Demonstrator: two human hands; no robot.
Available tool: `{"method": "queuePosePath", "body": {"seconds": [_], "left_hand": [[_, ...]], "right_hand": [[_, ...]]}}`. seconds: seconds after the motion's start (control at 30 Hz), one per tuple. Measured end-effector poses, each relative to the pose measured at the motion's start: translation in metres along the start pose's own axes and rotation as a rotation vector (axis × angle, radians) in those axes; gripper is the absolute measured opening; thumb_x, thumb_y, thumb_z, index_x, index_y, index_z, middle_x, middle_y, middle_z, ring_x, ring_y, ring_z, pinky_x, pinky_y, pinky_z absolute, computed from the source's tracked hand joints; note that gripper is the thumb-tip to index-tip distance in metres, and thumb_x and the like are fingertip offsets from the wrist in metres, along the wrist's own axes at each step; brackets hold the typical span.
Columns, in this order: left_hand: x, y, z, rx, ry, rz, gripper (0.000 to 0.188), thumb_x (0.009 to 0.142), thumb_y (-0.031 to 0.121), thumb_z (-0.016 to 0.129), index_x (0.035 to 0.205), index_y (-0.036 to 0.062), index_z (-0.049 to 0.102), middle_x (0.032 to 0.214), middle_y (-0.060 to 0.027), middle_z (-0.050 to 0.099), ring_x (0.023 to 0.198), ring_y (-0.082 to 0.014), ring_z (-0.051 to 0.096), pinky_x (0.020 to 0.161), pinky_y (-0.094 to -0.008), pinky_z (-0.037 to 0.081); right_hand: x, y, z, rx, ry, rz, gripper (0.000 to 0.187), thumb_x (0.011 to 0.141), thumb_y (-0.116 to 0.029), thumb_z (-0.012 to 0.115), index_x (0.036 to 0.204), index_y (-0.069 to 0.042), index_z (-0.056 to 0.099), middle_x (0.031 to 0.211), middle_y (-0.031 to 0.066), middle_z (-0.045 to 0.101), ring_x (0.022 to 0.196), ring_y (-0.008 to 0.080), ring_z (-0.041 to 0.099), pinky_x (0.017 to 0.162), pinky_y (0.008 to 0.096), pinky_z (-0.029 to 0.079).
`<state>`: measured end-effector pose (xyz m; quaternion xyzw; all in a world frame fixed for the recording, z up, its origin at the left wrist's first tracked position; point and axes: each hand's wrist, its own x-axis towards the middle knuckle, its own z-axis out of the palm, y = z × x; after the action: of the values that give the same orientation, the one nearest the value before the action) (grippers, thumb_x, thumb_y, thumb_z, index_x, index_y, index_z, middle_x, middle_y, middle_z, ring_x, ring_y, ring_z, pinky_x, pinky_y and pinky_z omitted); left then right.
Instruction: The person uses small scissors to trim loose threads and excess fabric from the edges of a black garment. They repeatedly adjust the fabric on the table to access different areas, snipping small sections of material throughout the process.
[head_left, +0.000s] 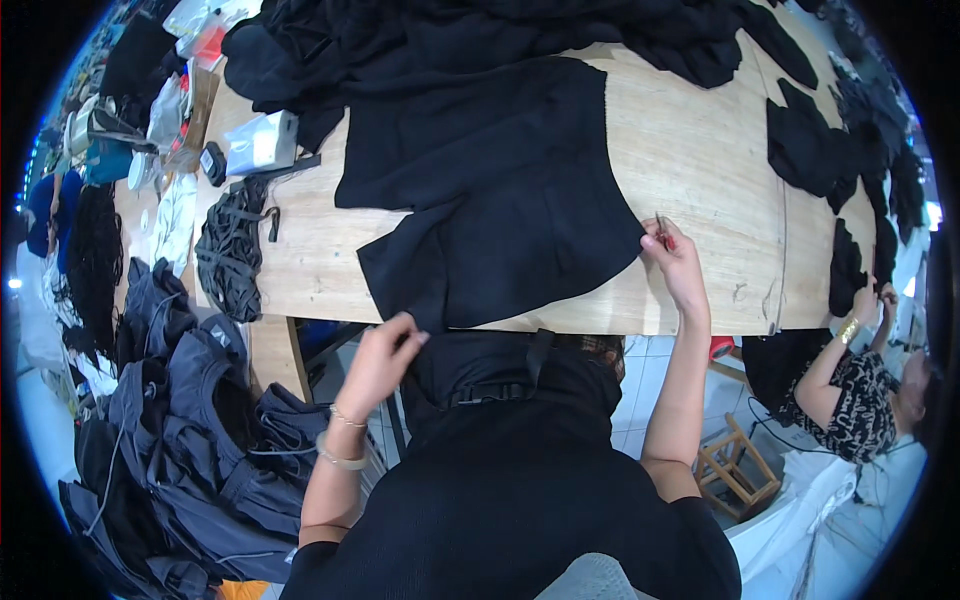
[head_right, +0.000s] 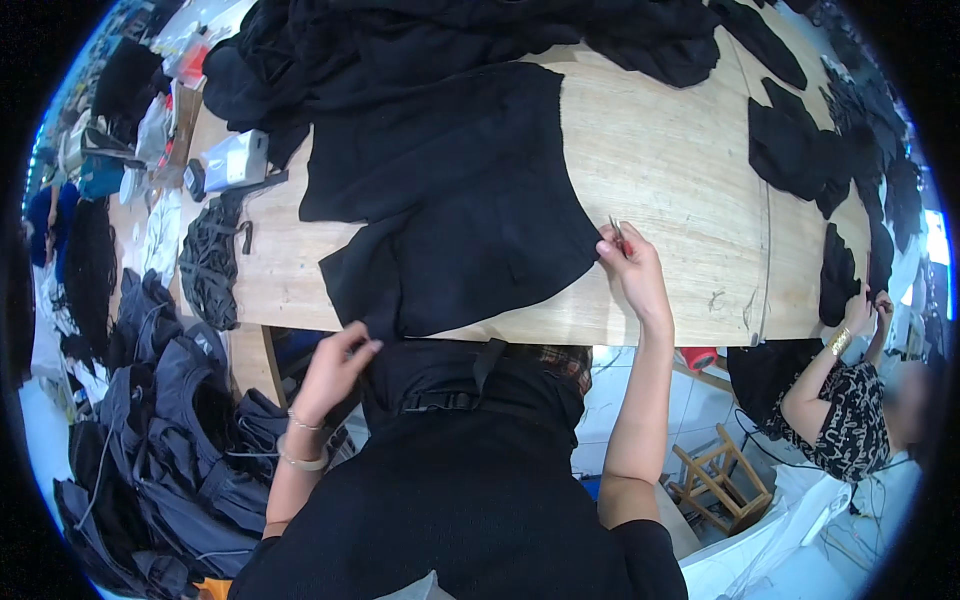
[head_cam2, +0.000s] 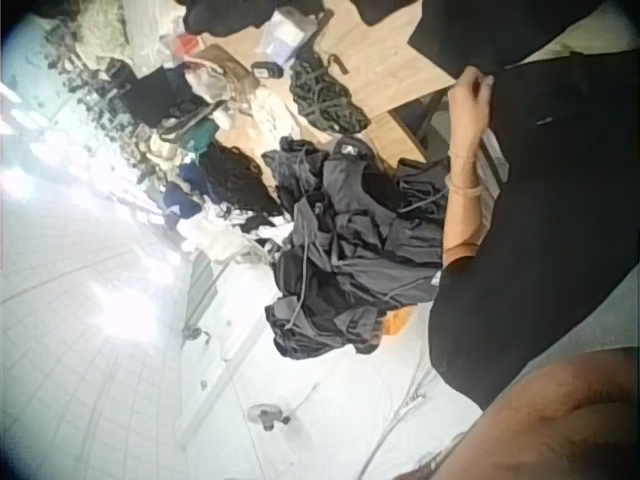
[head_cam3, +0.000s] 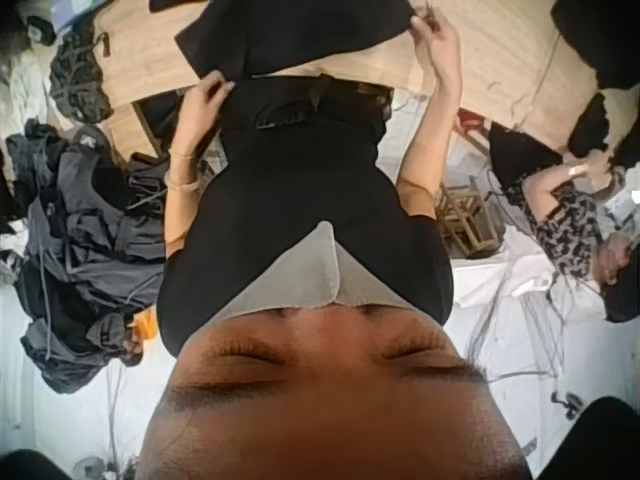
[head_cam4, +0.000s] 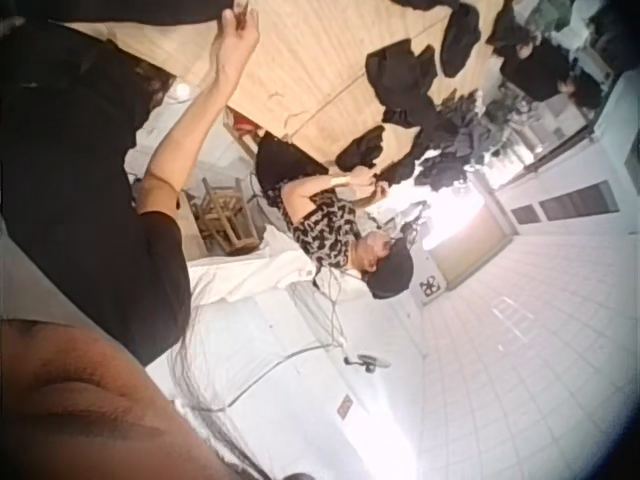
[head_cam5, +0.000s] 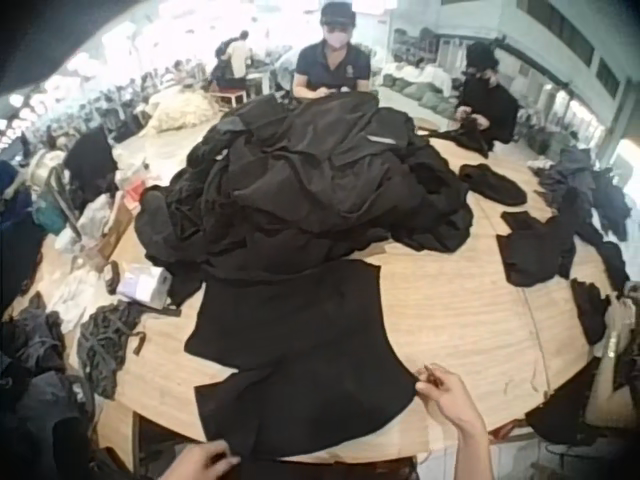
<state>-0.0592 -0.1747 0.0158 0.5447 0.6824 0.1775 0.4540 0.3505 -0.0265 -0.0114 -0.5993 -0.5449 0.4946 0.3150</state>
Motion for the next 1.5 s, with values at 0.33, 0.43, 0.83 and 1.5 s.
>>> {"method": "queuePosePath", "body": {"seconds": [0.33, 0.43, 0.83, 1.5], "left_hand": [[0.080, -0.004, -0.092, -0.655, 0.709, 0.212, 0.020, 0.105, 0.021, 0.048, 0.099, 0.0038, 0.055, 0.086, 0.0012, 0.053, 0.078, -0.0053, 0.049, 0.074, -0.0225, 0.044], [0.134, -0.047, -0.084, -0.501, 0.717, 0.139, 0.021, 0.105, 0.022, 0.050, 0.100, 0.0027, 0.057, 0.082, 0.0013, 0.052, 0.076, -0.0052, 0.047, 0.071, -0.0232, 0.042], [0.186, -0.049, -0.075, -0.006, 0.833, 0.121, 0.022, 0.100, 0.022, 0.059, 0.091, 0.0010, 0.059, 0.061, -0.0049, 0.055, 0.055, -0.0094, 0.045, 0.055, -0.0301, 0.040], [0.153, 0.162, 0.085, 0.085, 0.148, 0.654, 0.026, 0.081, 0.018, 0.077, 0.100, 0.0008, 0.071, 0.087, -0.0078, 0.065, 0.087, -0.0225, 0.059, 0.074, -0.0326, 0.045]], "right_hand": [[0.007, -0.087, -0.005, 0.338, 0.318, -0.181, 0.015, 0.095, -0.019, 0.067, 0.092, -0.005, 0.067, 0.072, -0.0090, 0.050, 0.064, 0.0005, 0.042, 0.056, 0.0173, 0.030], [0.042, -0.072, 0.021, 0.446, 0.348, -0.212, 0.018, 0.093, -0.019, 0.070, 0.089, -0.002, 0.068, 0.079, -0.0041, 0.062, 0.070, 0.0030, 0.050, 0.064, 0.0197, 0.040], [0.080, -0.033, 0.040, 0.333, 0.442, -0.143, 0.019, 0.090, -0.018, 0.072, 0.083, -0.001, 0.068, 0.073, -0.0038, 0.061, 0.069, 0.0042, 0.049, 0.066, 0.0235, 0.041], [0.076, -0.063, 0.060, 0.153, 0.515, -0.109, 0.024, 0.090, -0.021, 0.070, 0.085, 0.002, 0.069, 0.064, 0.0074, 0.064, 0.062, 0.0104, 0.053, 0.063, 0.0312, 0.044]]}}
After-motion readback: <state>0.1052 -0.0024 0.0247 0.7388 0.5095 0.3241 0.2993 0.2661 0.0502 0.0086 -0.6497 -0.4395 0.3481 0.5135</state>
